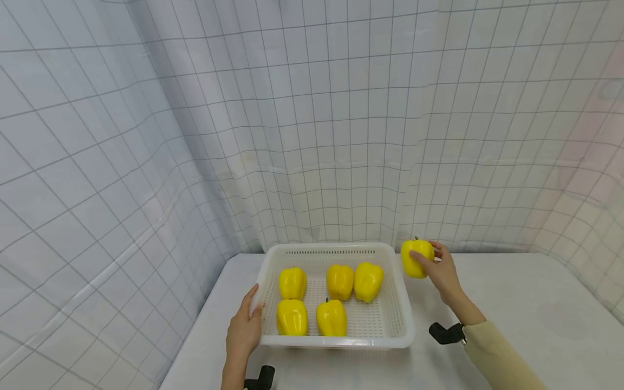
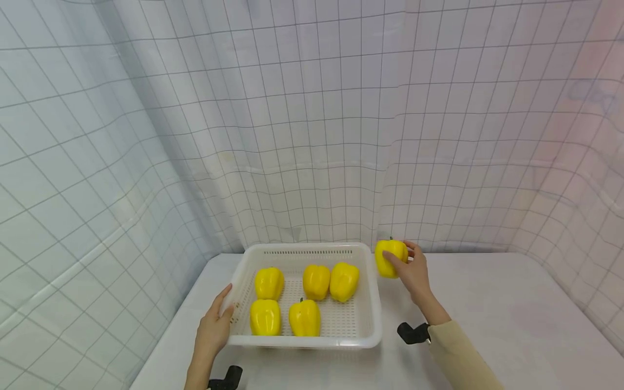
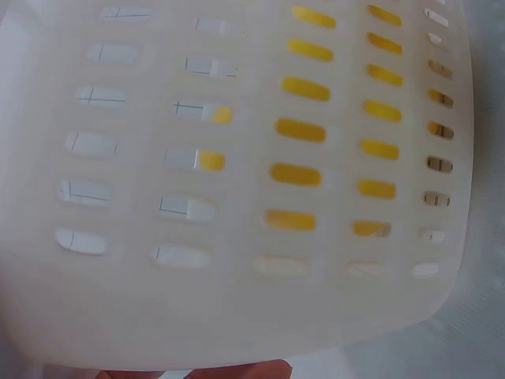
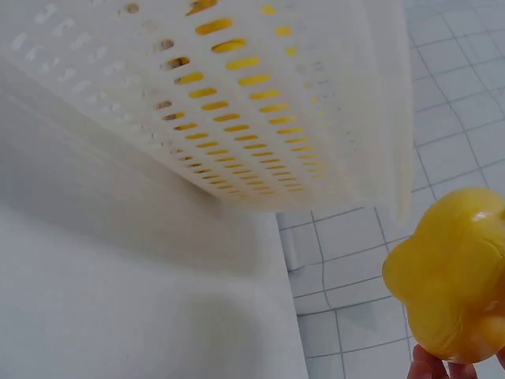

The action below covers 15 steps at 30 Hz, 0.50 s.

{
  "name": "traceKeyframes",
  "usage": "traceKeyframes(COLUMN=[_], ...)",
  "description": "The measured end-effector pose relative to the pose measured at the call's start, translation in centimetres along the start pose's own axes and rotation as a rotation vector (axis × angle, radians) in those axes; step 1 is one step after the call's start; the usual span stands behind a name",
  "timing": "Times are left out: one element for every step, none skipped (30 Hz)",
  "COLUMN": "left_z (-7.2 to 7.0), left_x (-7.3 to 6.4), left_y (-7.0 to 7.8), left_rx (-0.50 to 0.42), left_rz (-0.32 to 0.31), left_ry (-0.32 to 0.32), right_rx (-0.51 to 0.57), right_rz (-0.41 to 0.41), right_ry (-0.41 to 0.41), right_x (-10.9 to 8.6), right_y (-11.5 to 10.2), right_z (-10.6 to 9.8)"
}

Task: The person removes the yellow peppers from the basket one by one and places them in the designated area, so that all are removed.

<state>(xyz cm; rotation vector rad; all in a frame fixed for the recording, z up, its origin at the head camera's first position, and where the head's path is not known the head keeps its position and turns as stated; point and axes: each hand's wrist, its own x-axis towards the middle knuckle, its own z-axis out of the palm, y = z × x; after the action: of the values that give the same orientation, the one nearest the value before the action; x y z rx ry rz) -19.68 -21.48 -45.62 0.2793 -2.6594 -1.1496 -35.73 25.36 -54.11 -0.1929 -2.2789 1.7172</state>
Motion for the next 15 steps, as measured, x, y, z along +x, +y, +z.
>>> traceKeyframes(left_z=[0.0,0.0,0.0,0.0,0.0,0.0,0.0,0.0,0.0,0.1,0.1,0.1,0.1,0.1,0.1], left_x=[0.0,0.0,0.0,0.0,0.0,0.0,0.0,-0.1,-0.1,-0.1,-0.1,-0.1,-0.1,-0.2,-0.2], left_y=[0.0,0.0,0.0,0.0,-0.1,-0.1,-0.1,-0.2,-0.2,-0.2,-0.3,-0.3,-0.3,-0.3,-0.3], left_rx=[-0.002,-0.001,0.000,0.001,0.002,0.003,0.004,0.005,0.005,0.005,0.005,0.004,0.004,0.003,0.002], left_rz=[-0.001,0.000,-0.001,-0.001,-0.001,-0.002,-0.002,-0.002,-0.003,-0.003,-0.003,-0.002,-0.001,0.000,0.001], left_ry=[0.000,0.000,0.000,-0.002,-0.003,-0.005,-0.006,-0.008,-0.009,-0.010,-0.011,-0.012,-0.012,-0.012,-0.010], right_rx=[0.010,0.013,0.011,0.006,0.000,-0.009,-0.021,-0.037,-0.051,-0.064,-0.075,-0.085,-0.094,-0.100,-0.100], right_rz=[-0.004,-0.010,-0.015,-0.017,-0.020,-0.021,-0.020,-0.015,-0.009,-0.003,0.006,0.010,0.016,0.023,0.028], right_ry=[0.010,0.016,0.022,0.032,0.035,0.038,0.039,0.042,0.042,0.039,0.035,0.032,0.033,0.033,0.034], right_x=[-0.1,-0.3,-0.4,-0.5,-0.6,-0.6,-0.7,-0.7,-0.7,-0.7,-0.8,-0.8,-0.9,-1.0,-1.1], right_y=[0.0,-0.1,-0.1,0.0,0.1,0.3,0.5,0.8,1.1,1.3,1.5,1.6,1.7,1.8,1.8], right_z=[-0.1,-0.2,-0.2,-0.2,-0.2,-0.2,-0.2,-0.2,-0.2,-0.2,-0.3,-0.3,-0.3,-0.4,-0.5])
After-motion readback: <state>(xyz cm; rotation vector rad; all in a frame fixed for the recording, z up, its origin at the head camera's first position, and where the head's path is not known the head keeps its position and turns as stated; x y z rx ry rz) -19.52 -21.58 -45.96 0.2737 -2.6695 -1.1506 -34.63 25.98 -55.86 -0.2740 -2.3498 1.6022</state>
